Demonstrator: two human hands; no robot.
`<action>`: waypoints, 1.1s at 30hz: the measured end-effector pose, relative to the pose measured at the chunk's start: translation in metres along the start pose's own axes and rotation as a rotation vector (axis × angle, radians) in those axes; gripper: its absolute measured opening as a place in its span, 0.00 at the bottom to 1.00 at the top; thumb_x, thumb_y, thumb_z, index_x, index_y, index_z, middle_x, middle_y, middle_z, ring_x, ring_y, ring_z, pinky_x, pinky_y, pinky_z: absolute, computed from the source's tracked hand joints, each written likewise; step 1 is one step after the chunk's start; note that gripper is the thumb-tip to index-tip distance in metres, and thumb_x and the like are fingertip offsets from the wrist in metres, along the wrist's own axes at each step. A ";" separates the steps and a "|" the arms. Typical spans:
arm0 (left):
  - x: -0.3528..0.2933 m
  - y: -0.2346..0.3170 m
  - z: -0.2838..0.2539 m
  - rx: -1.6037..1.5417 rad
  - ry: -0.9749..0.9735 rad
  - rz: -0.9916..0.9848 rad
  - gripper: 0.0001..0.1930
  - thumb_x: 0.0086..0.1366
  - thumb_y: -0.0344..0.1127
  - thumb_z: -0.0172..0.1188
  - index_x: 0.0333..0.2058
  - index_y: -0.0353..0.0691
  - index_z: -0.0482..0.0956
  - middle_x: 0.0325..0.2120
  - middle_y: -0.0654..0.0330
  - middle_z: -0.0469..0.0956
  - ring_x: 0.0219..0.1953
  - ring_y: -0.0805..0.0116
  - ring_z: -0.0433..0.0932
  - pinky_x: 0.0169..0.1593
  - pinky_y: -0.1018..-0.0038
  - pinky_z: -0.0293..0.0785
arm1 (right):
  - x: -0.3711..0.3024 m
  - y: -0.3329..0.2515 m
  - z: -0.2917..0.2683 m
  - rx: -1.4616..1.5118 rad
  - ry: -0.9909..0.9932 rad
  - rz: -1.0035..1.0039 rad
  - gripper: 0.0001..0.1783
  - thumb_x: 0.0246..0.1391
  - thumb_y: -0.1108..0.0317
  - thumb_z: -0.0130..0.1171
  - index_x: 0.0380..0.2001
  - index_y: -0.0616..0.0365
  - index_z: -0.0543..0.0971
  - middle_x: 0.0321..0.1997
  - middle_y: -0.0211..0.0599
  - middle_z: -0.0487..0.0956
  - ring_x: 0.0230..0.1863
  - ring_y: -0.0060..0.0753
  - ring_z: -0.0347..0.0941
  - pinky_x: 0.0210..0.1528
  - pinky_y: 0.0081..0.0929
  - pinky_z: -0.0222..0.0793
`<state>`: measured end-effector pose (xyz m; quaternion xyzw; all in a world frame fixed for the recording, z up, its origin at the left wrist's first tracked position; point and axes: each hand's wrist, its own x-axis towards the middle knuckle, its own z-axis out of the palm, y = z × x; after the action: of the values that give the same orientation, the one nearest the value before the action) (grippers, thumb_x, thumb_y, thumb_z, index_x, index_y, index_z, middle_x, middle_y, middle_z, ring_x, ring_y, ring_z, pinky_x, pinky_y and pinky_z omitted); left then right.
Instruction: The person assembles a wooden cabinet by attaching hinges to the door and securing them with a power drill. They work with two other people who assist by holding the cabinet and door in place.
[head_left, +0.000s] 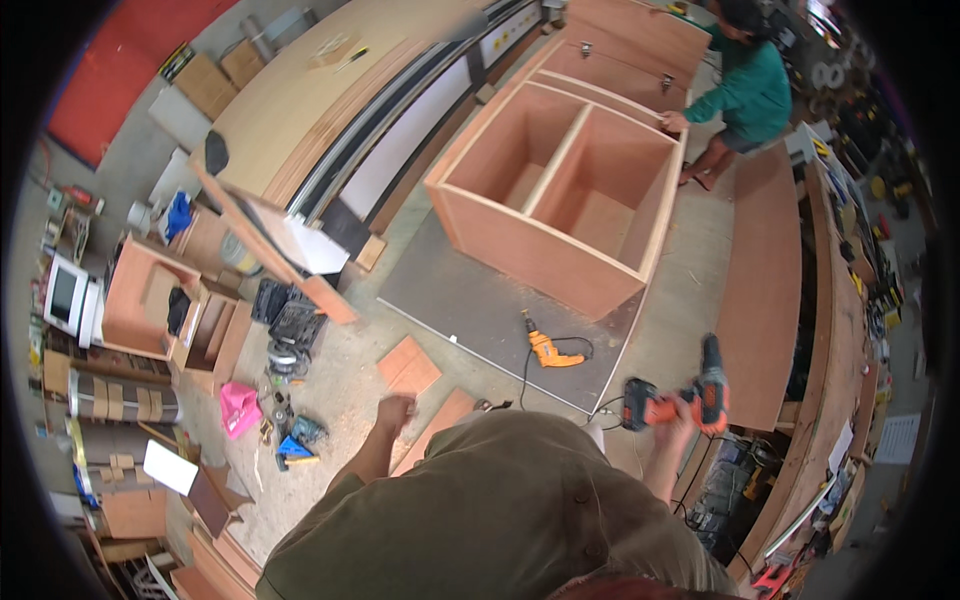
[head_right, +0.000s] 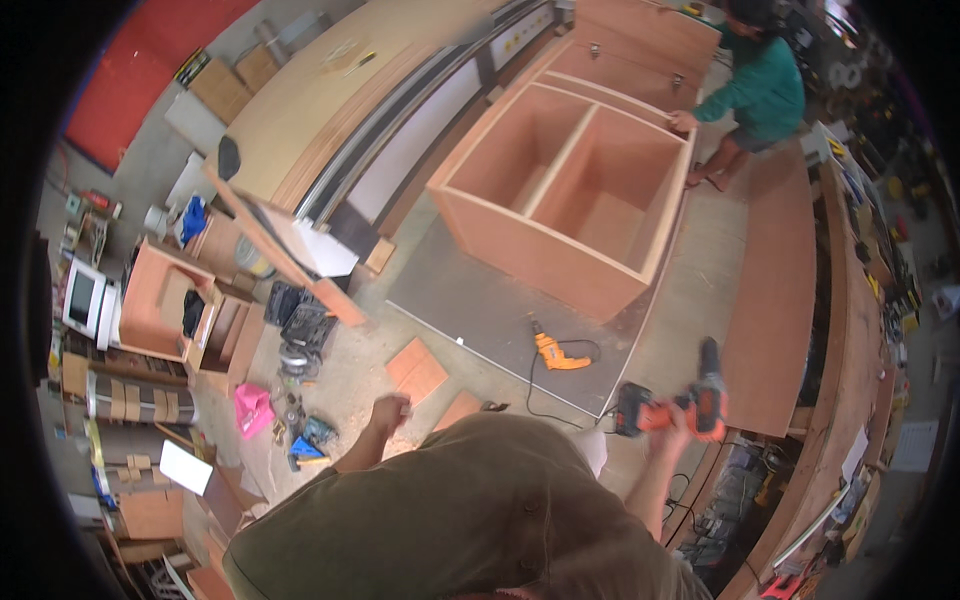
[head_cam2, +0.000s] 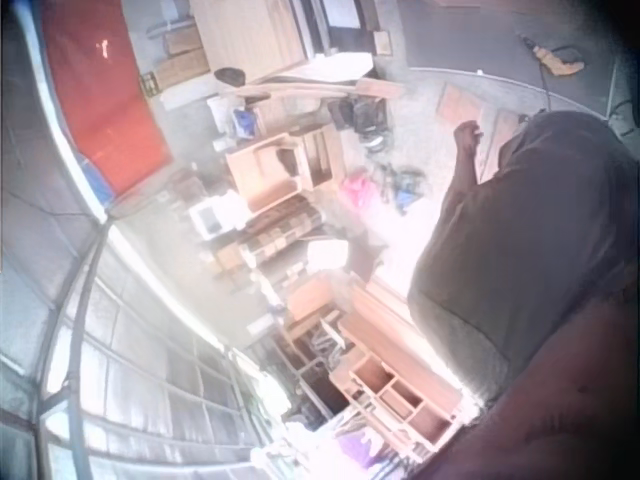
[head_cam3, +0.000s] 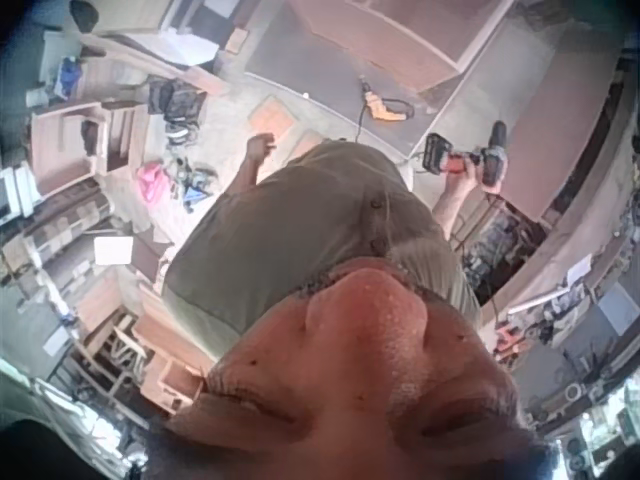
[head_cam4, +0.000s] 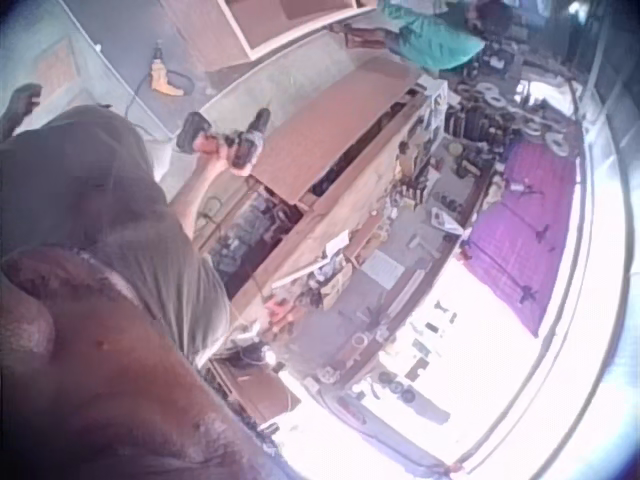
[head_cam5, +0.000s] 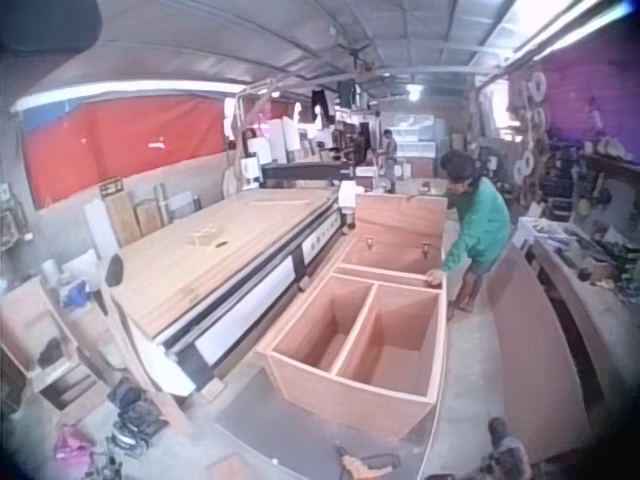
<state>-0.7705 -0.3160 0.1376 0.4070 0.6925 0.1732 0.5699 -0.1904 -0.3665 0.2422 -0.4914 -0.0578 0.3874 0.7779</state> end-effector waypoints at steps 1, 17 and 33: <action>0.021 0.022 -0.010 -0.649 -0.056 -0.062 0.07 0.59 0.30 0.51 0.22 0.44 0.72 0.19 0.68 0.68 0.20 0.76 0.68 0.20 0.75 0.62 | -0.007 0.028 0.050 0.017 -0.141 0.131 0.32 0.46 0.78 0.53 0.58 0.59 0.64 0.34 0.40 0.72 0.34 0.40 0.73 0.40 0.40 0.74; 0.182 0.389 -0.184 -1.563 -0.305 0.334 0.08 0.72 0.46 0.48 0.42 0.55 0.74 0.41 0.72 0.76 0.52 0.64 0.74 0.53 0.54 0.66 | -0.003 0.267 0.507 -0.169 -1.161 0.685 0.36 0.34 0.72 0.61 0.54 0.69 0.69 0.30 0.37 0.75 0.32 0.31 0.74 0.38 0.28 0.72; 0.383 0.545 -0.391 -1.586 -0.203 0.316 0.07 0.67 0.49 0.54 0.40 0.59 0.76 0.38 0.77 0.77 0.50 0.68 0.74 0.55 0.55 0.67 | 0.095 0.388 0.804 -0.277 -1.191 0.660 0.34 0.32 0.75 0.61 0.51 0.65 0.73 0.29 0.36 0.77 0.29 0.28 0.75 0.33 0.24 0.70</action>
<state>-0.9414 0.3953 0.3863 -0.0109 0.2432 0.6526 0.7175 -0.7154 0.3591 0.3108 -0.2821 -0.3712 0.7963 0.3854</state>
